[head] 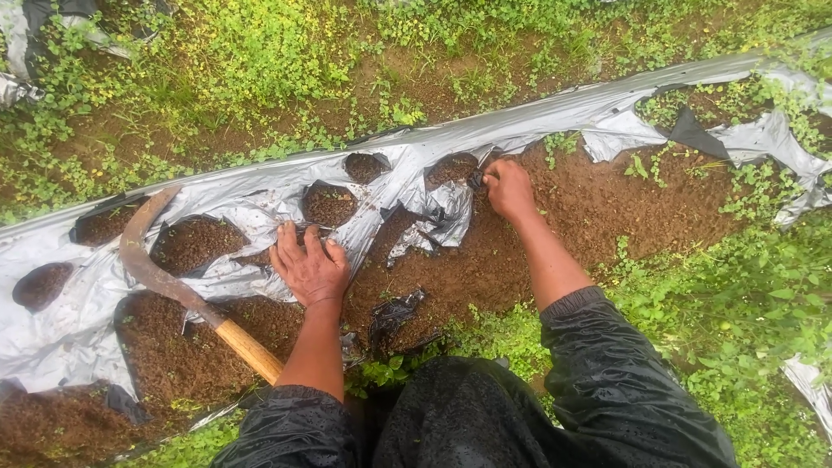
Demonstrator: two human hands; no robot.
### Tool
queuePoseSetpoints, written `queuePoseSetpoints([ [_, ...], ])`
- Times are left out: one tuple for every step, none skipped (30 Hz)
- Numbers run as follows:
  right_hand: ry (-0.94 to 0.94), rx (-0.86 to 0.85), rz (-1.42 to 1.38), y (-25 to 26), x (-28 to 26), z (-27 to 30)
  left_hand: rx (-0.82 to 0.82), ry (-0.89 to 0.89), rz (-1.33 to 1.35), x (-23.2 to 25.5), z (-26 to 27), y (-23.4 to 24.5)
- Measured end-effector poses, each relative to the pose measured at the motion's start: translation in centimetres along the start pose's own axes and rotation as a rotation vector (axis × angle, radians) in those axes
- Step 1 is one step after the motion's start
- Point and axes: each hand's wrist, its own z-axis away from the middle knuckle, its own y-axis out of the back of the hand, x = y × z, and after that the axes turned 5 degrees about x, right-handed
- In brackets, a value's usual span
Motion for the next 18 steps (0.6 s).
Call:
queuePoseSetpoints([
  [0.0,0.003,0.0,-0.1,0.4,0.3,0.002,-0.001,0.002,0.0,0.0,0.0],
  [-0.015,-0.03,0.035,-0.2,0.7,0.5,0.0,0.001,0.002,0.1,0.0,0.0],
  [-0.029,-0.066,0.07,-0.4,1.0,0.7,-0.003,0.004,0.001,0.0,0.1,0.0],
  [-0.029,-0.065,0.069,0.6,-0.1,1.4,-0.002,0.004,0.001,0.0,-0.1,0.0],
  [-0.064,-0.064,0.028,1.7,-1.2,2.1,0.0,0.003,-0.002,0.1,-0.1,0.1],
  [-0.1,-0.063,-0.014,2.8,-2.3,2.7,0.001,0.002,-0.005,0.2,-0.1,0.2],
  [-0.1,-0.067,-0.011,3.5,-3.2,2.7,-0.002,0.005,-0.005,0.2,-0.1,0.2],
  [-0.097,-0.019,-0.05,4.1,-4.1,2.7,-0.001,0.008,0.002,0.2,0.0,0.3],
  [-0.092,0.031,-0.092,4.8,-5.1,2.5,0.004,0.009,0.011,0.2,-0.2,0.2],
  [-0.091,0.031,-0.091,4.5,-5.3,1.7,0.004,0.01,0.011,0.2,-0.2,0.3],
  [-0.036,0.033,-0.047,4.2,-5.5,0.9,0.007,0.007,0.009,0.2,-0.1,0.4],
  [0.019,0.035,-0.002,3.9,-5.7,0.0,0.01,0.003,0.008,0.3,-0.1,0.4],
  [0.022,0.033,-0.003,3.1,-5.6,-0.6,0.011,0.006,0.004,0.3,-0.1,0.4],
  [0.025,0.017,-0.01,2.3,-5.5,-1.2,0.011,0.007,0.006,0.3,-0.1,0.3],
  [0.027,0.001,-0.018,1.4,-5.4,-1.9,0.011,0.008,0.007,0.3,-0.2,0.2],
  [0.03,-0.001,-0.019,0.8,-5.1,-2.2,0.012,0.009,0.003,0.2,-0.2,0.2],
  [0.076,-0.023,0.033,0.3,-4.8,-2.4,0.011,0.011,0.007,0.2,-0.2,0.1],
  [0.121,-0.044,0.086,-0.3,-4.5,-2.7,0.011,0.012,0.011,0.2,-0.1,0.1],
])
